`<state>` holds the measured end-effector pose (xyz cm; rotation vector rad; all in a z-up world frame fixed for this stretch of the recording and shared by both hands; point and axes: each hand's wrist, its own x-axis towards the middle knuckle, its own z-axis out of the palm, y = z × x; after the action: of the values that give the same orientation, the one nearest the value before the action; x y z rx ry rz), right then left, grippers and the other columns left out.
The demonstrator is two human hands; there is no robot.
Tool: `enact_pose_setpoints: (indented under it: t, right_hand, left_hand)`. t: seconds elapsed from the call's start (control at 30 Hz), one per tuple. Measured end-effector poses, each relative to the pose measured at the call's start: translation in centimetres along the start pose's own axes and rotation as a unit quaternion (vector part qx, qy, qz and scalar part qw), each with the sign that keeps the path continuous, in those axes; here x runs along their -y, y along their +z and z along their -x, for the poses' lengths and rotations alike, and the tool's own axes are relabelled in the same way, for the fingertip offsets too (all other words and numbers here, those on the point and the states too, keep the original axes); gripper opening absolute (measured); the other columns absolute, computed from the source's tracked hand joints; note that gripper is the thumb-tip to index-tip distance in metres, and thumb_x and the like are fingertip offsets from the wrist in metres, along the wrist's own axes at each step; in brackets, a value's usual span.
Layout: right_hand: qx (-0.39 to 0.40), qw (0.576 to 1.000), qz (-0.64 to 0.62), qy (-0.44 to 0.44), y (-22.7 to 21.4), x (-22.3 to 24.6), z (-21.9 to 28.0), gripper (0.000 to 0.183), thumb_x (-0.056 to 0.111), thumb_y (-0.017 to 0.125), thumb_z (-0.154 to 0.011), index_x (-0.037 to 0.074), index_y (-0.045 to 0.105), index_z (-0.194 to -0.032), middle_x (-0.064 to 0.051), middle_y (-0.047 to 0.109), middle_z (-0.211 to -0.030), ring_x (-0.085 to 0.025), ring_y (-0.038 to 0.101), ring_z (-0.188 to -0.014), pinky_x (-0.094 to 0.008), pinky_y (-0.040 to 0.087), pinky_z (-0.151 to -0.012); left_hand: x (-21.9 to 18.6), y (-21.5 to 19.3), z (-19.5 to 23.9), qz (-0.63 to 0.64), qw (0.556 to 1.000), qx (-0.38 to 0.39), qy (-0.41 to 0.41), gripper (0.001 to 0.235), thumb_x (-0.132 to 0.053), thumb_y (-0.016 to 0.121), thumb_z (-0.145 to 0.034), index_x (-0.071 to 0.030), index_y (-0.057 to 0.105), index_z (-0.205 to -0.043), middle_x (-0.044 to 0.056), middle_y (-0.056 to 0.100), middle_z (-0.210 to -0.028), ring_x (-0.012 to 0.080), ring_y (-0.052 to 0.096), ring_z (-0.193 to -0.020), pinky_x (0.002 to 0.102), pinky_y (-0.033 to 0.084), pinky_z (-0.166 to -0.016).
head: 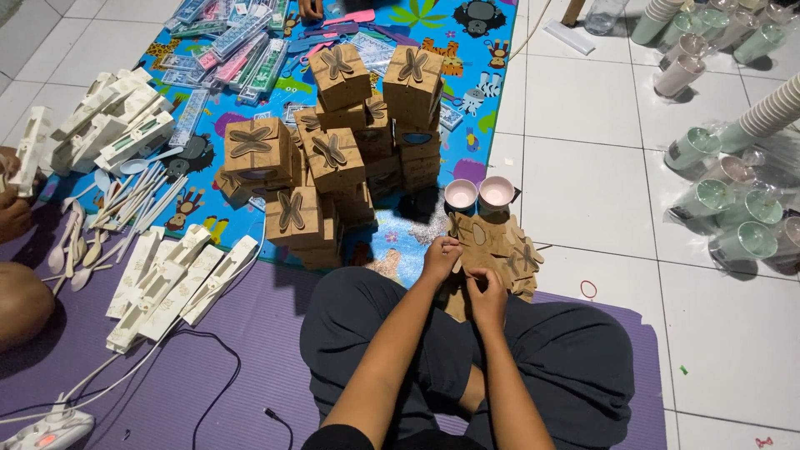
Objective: Assembling small cardboard gift boxes and placing small pink cups inside them.
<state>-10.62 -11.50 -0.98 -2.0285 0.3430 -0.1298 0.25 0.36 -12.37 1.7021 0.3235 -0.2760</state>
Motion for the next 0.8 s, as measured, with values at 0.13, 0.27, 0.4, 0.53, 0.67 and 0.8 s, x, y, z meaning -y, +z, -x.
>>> enact_pose_setpoints:
  t: [0.13,0.27,0.4,0.53,0.67,0.8]
  right_hand:
    - [0.01,1.0,-0.014,0.014,-0.4,1.7,0.5,0.019,0.022,0.071,-0.097,0.009,0.069,-0.112,-0.014,0.065,-0.113,-0.035,0.061,-0.118,-0.05,0.051,-0.099]
    - [0.004,0.999,-0.033,0.019,-0.5,2.0,0.7,0.026,0.03,0.07,-0.099,0.009,0.069,-0.115,-0.014,0.064,-0.113,-0.035,0.06,-0.118,-0.05,0.05,-0.098]
    - [-0.001,1.0,-0.029,0.008,-0.6,2.0,0.6,0.024,0.027,0.07,-0.099,0.008,0.069,-0.114,-0.016,0.064,-0.111,-0.037,0.061,-0.117,-0.051,0.05,-0.098]
    - [-0.01,1.0,-0.028,0.009,-0.5,1.9,0.6,0.022,0.024,0.068,-0.1,0.007,0.07,-0.113,-0.018,0.065,-0.111,-0.04,0.06,-0.117,-0.052,0.049,-0.098]
    - [-0.042,0.999,-0.029,0.002,0.0,0.6,0.3,0.013,0.016,0.065,-0.102,0.008,0.072,-0.11,-0.014,0.068,-0.102,-0.036,0.066,-0.105,-0.048,0.054,-0.088]
    - [-0.067,0.997,-0.049,0.001,0.4,-0.5,0.1,0.013,0.012,0.062,-0.104,0.007,0.07,-0.112,-0.016,0.069,-0.1,-0.036,0.066,-0.101,-0.048,0.054,-0.084]
  left_hand:
    - [-0.4,0.1,0.0,0.064,0.998,0.007,0.029,0.028,-0.023,0.07,-0.09,-0.015,0.069,-0.117,0.009,0.076,-0.103,0.0134,0.068,-0.086,0.029,0.057,-0.073]
    - [-1.3,0.1,0.9,0.111,0.993,0.023,0.042,0.029,-0.019,0.068,-0.094,-0.009,0.066,-0.122,0.012,0.075,-0.105,0.0132,0.065,-0.085,0.027,0.057,-0.073]
    - [-0.5,0.2,0.2,0.101,0.994,0.027,0.027,0.042,-0.017,0.069,-0.09,-0.012,0.058,-0.13,0.008,0.075,-0.106,0.0124,0.068,-0.084,0.025,0.057,-0.074]
    - [-0.1,0.2,-0.3,0.085,0.995,0.026,0.037,0.047,-0.019,0.072,-0.089,-0.01,0.055,-0.132,0.009,0.075,-0.109,0.0118,0.068,-0.086,0.025,0.057,-0.073]
    - [-0.3,0.2,-0.3,0.07,0.996,0.017,0.046,0.048,-0.018,0.073,-0.089,-0.007,0.054,-0.132,0.011,0.075,-0.11,0.0133,0.069,-0.09,0.026,0.058,-0.075]
    - [0.4,0.4,-1.1,0.081,0.996,0.023,0.028,0.048,-0.016,0.074,-0.087,-0.008,0.054,-0.131,0.011,0.074,-0.112,0.0166,0.071,-0.09,0.027,0.062,-0.071]
